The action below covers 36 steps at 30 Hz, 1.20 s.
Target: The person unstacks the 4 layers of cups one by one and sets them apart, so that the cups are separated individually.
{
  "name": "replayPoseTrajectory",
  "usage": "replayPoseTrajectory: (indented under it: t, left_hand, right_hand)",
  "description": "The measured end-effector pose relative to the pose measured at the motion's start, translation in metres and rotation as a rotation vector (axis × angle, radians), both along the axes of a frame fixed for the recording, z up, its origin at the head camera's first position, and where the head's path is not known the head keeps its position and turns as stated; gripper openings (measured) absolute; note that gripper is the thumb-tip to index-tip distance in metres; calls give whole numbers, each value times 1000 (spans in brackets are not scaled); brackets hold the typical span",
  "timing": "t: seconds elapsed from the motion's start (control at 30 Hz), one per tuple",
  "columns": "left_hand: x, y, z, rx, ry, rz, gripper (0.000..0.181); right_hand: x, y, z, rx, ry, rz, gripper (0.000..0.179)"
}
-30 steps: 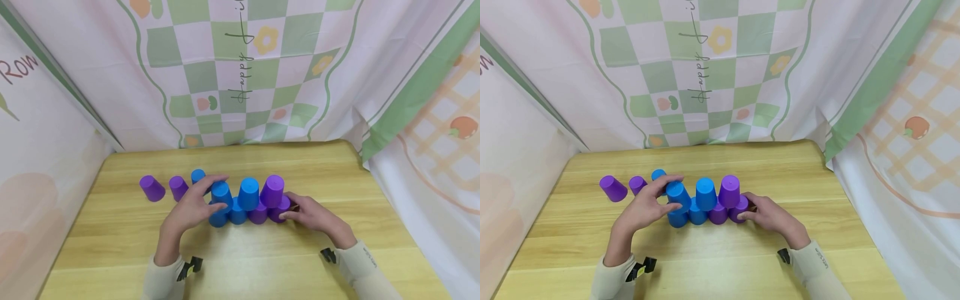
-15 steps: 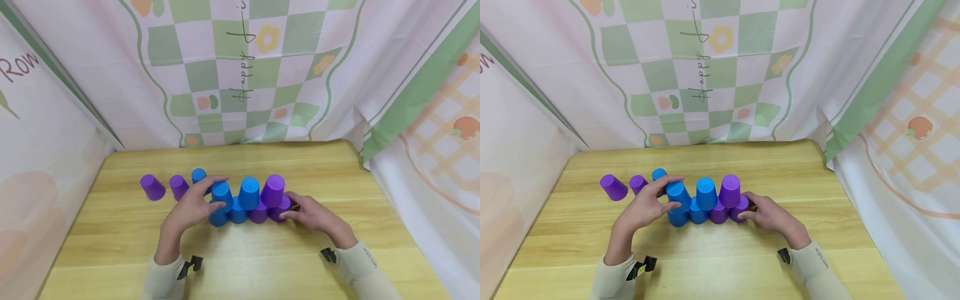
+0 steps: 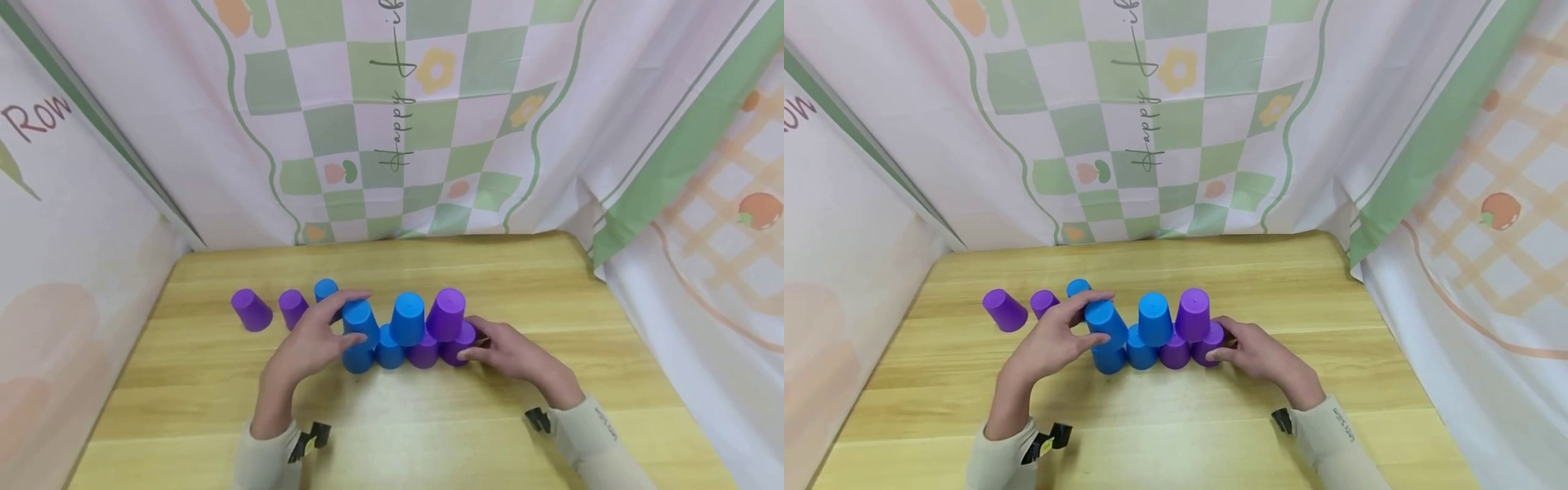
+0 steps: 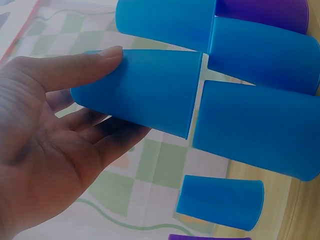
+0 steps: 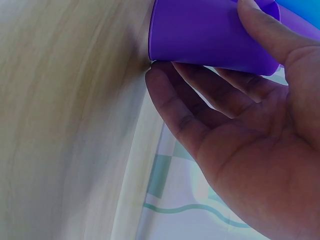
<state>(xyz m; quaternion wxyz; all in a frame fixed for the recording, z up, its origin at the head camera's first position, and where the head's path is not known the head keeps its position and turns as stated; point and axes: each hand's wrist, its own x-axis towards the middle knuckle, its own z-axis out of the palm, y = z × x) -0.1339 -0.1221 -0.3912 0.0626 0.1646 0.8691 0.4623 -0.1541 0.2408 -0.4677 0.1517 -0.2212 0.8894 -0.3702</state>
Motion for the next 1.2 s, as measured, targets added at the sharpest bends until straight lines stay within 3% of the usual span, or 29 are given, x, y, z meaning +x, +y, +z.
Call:
replayPoseTrajectory:
  t: [0.37, 0.67, 1.2]
  left_hand:
    - [6, -21, 4, 49, 71, 25, 57]
    - [12, -35, 5, 100, 85, 56, 58]
    - [14, -73, 6, 81, 122, 178, 51]
  right_hand:
    - [-1, 0, -1, 3, -3, 3, 38]
    - [-2, -1, 0, -1, -4, -4, 36]
    - [-3, -1, 0, -8, -7, -7, 37]
